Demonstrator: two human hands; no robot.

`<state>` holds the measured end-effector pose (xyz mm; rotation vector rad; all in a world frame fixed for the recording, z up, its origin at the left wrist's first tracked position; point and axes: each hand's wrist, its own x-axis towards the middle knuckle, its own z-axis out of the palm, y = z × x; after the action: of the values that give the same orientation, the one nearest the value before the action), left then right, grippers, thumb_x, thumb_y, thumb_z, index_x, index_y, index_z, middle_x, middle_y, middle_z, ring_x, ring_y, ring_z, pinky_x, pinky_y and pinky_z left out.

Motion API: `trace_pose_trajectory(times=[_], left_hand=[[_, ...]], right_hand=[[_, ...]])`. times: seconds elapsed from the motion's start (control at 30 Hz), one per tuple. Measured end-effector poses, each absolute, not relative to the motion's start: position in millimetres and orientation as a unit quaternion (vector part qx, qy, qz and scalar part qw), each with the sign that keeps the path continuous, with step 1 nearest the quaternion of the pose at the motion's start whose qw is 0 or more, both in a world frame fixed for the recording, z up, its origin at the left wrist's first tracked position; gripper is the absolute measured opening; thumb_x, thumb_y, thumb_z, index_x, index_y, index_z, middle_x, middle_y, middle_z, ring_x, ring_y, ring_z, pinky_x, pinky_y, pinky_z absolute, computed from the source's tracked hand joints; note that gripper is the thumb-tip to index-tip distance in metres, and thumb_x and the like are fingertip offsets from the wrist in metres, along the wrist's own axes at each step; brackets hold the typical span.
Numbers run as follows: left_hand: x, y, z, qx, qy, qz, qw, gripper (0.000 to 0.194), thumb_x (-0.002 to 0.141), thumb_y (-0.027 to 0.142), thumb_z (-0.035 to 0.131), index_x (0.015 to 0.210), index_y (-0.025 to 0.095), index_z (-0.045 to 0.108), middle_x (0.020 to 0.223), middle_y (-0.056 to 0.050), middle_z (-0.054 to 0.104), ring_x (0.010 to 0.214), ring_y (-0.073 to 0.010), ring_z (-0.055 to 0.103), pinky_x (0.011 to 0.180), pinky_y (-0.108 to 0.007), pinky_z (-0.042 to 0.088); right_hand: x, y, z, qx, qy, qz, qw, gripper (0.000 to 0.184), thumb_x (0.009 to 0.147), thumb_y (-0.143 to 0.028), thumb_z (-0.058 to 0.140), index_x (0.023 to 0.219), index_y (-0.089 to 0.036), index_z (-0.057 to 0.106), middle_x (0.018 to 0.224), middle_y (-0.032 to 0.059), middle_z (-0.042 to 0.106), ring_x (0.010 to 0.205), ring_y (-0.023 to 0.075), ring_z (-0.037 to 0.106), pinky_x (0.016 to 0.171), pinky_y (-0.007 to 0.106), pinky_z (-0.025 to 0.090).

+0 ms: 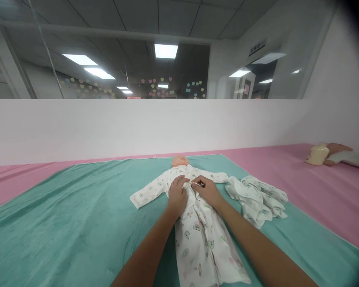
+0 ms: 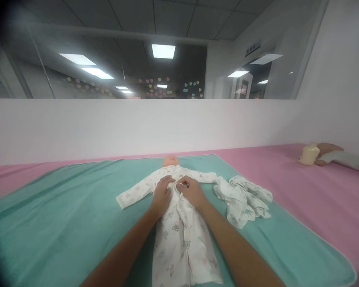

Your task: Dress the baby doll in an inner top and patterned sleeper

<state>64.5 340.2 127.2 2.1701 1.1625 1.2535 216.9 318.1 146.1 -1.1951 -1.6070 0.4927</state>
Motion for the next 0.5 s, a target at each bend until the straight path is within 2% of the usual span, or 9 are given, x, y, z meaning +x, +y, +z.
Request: trace_pose_trajectory(times=[0.2, 0.37, 0.5], left_hand=[[65.3, 338.2, 128.6, 0.765, 0.413, 0.458, 0.188, 0.048, 0.068, 0.004, 0.032, 0.105, 0.025, 0.056, 0.127, -0.002, 0.045, 0.12, -0.0185, 0.037, 0.104, -0.038, 0.029], [64.8, 337.3, 127.5, 0.758, 0.407, 0.474, 0.189, 0.047, 0.069, 0.003, 0.032, 0.102, 0.024, 0.058, 0.125, -0.002, 0.047, 0.118, -0.0181, 0.04, 0.101, -0.037, 0.033], [64.0, 335.4, 128.6, 0.754, 0.412, 0.475, 0.192, 0.046, 0.071, 0.003, 0.033, 0.101, 0.024, 0.06, 0.124, -0.002, 0.048, 0.117, -0.0178, 0.041, 0.099, -0.037, 0.035]], right_hand=[[216.1, 321.4, 143.1, -0.505, -0.648, 0.201, 0.533, 0.016, 0.074, -0.034, 0.053, 0.078, -0.019, 0.055, 0.069, -0.0018, 0.053, 0.065, 0.0123, 0.047, 0.062, 0.025, 0.038], [215.5, 321.5, 145.6, -0.506, -0.64, 0.227, 0.531, 0.022, 0.073, -0.034, 0.053, 0.089, -0.02, 0.061, 0.082, 0.0017, 0.061, 0.075, 0.0144, 0.052, 0.072, 0.028, 0.041], [215.5, 321.2, 147.1, -0.521, -0.655, 0.203, 0.508, 0.021, 0.074, -0.033, 0.051, 0.085, -0.02, 0.065, 0.085, 0.0017, 0.064, 0.075, 0.015, 0.052, 0.073, 0.029, 0.04]])
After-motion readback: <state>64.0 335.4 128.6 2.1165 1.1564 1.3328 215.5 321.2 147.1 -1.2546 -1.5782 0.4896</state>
